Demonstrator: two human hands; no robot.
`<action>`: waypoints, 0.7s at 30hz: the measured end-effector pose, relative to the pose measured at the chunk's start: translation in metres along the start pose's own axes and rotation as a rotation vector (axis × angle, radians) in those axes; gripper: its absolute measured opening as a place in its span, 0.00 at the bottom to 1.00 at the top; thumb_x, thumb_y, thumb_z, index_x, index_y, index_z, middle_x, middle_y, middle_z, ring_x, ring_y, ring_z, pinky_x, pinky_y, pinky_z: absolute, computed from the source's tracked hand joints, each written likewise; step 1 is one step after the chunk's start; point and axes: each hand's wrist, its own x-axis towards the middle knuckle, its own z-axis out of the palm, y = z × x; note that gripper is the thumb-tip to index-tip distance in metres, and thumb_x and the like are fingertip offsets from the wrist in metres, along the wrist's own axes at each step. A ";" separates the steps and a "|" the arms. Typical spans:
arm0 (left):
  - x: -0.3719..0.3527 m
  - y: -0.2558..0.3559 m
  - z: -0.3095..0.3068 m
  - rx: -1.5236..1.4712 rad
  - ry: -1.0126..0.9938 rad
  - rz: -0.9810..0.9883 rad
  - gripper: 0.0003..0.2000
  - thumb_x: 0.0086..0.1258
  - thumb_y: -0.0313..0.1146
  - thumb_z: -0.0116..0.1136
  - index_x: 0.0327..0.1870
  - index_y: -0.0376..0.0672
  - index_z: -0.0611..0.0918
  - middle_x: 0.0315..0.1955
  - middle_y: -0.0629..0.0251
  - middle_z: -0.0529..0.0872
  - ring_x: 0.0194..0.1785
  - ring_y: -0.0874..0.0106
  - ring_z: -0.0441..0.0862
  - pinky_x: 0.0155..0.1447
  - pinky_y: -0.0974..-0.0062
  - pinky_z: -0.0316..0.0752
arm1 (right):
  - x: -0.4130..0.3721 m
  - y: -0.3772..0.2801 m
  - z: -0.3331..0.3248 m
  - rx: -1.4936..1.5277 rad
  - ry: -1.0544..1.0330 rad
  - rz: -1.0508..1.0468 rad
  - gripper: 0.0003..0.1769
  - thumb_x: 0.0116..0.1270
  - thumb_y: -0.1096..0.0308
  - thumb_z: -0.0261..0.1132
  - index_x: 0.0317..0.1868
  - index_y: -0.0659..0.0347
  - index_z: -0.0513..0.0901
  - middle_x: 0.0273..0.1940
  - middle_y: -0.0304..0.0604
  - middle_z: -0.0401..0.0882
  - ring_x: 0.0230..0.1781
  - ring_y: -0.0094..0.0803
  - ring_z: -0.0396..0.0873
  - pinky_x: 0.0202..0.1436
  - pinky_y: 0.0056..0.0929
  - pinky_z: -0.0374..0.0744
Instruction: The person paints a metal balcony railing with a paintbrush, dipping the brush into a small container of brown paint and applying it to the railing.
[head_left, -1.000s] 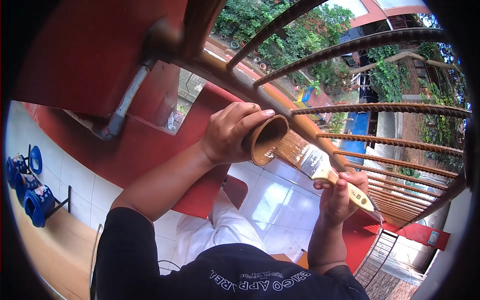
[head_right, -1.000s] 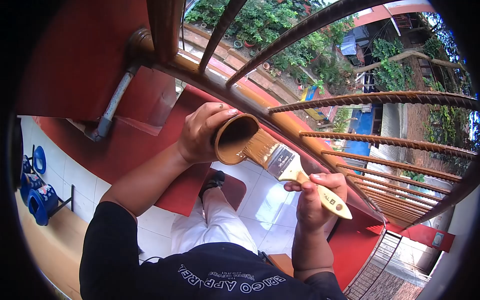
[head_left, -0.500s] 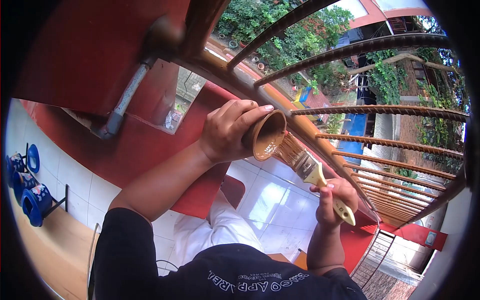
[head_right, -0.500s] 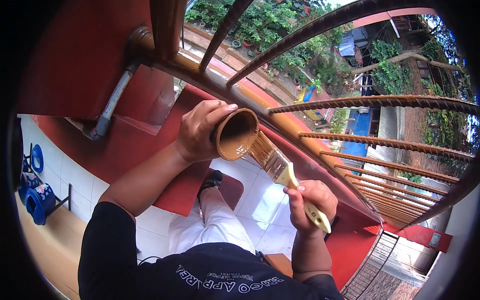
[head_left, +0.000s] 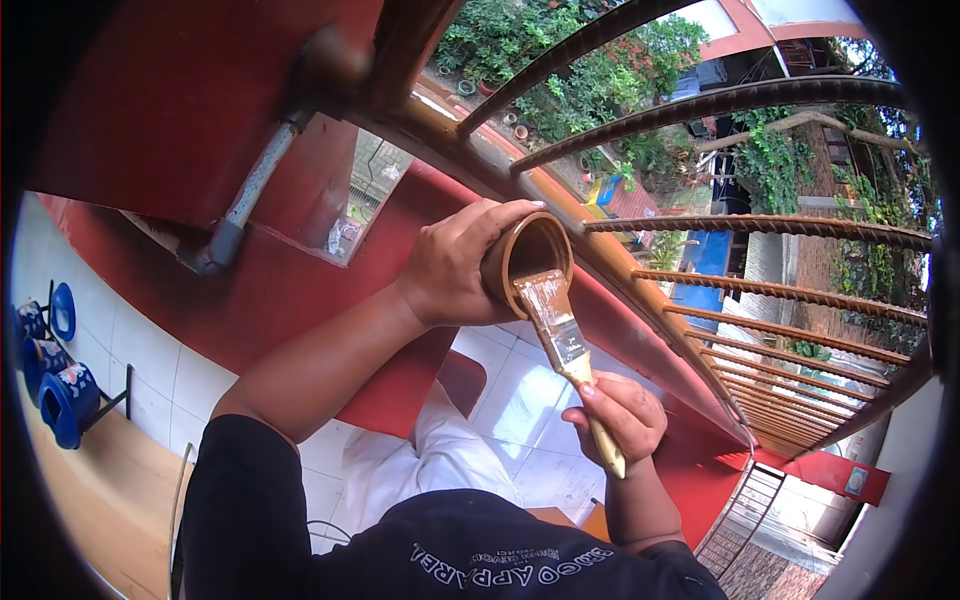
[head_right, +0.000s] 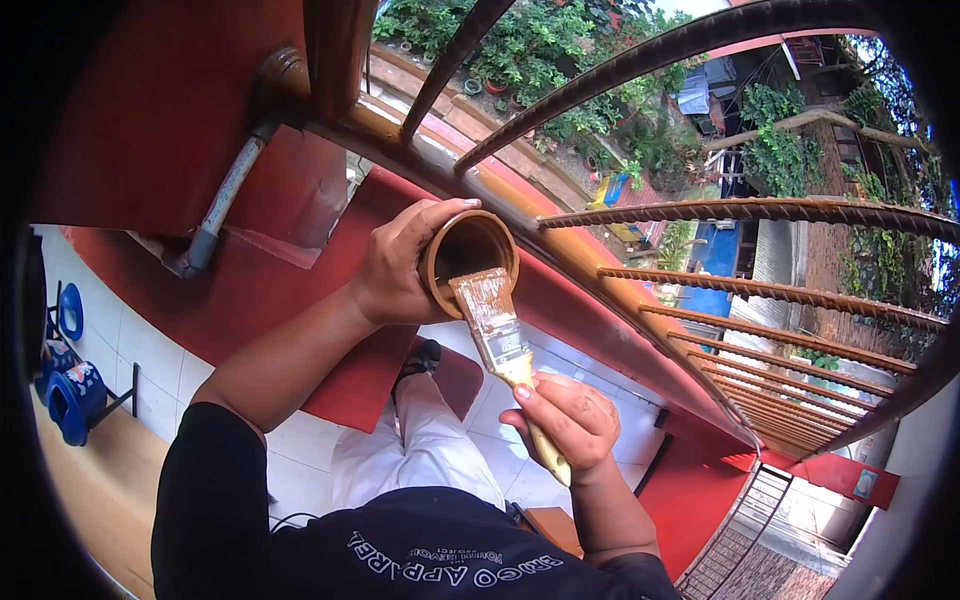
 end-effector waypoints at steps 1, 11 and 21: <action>-0.001 0.000 0.000 0.000 -0.015 -0.004 0.44 0.44 0.50 0.84 0.65 0.47 0.76 0.49 0.60 0.87 0.47 0.58 0.89 0.49 0.63 0.87 | -0.001 0.000 -0.004 0.010 -0.021 0.005 0.16 0.61 0.60 0.80 0.41 0.62 0.87 0.36 0.44 0.87 0.38 0.40 0.90 0.40 0.32 0.88; 0.005 -0.004 0.002 0.010 0.068 0.099 0.43 0.44 0.47 0.84 0.64 0.46 0.77 0.46 0.60 0.86 0.44 0.60 0.88 0.46 0.63 0.87 | -0.005 0.008 -0.041 0.195 0.033 0.143 0.14 0.64 0.61 0.78 0.41 0.63 0.88 0.33 0.47 0.87 0.33 0.40 0.89 0.37 0.31 0.87; 0.002 -0.007 0.002 0.030 0.080 0.145 0.43 0.43 0.42 0.85 0.65 0.46 0.76 0.46 0.58 0.86 0.45 0.59 0.87 0.46 0.63 0.86 | -0.003 0.003 0.004 0.949 0.678 0.852 0.04 0.79 0.70 0.57 0.46 0.62 0.74 0.32 0.42 0.79 0.29 0.29 0.80 0.34 0.38 0.87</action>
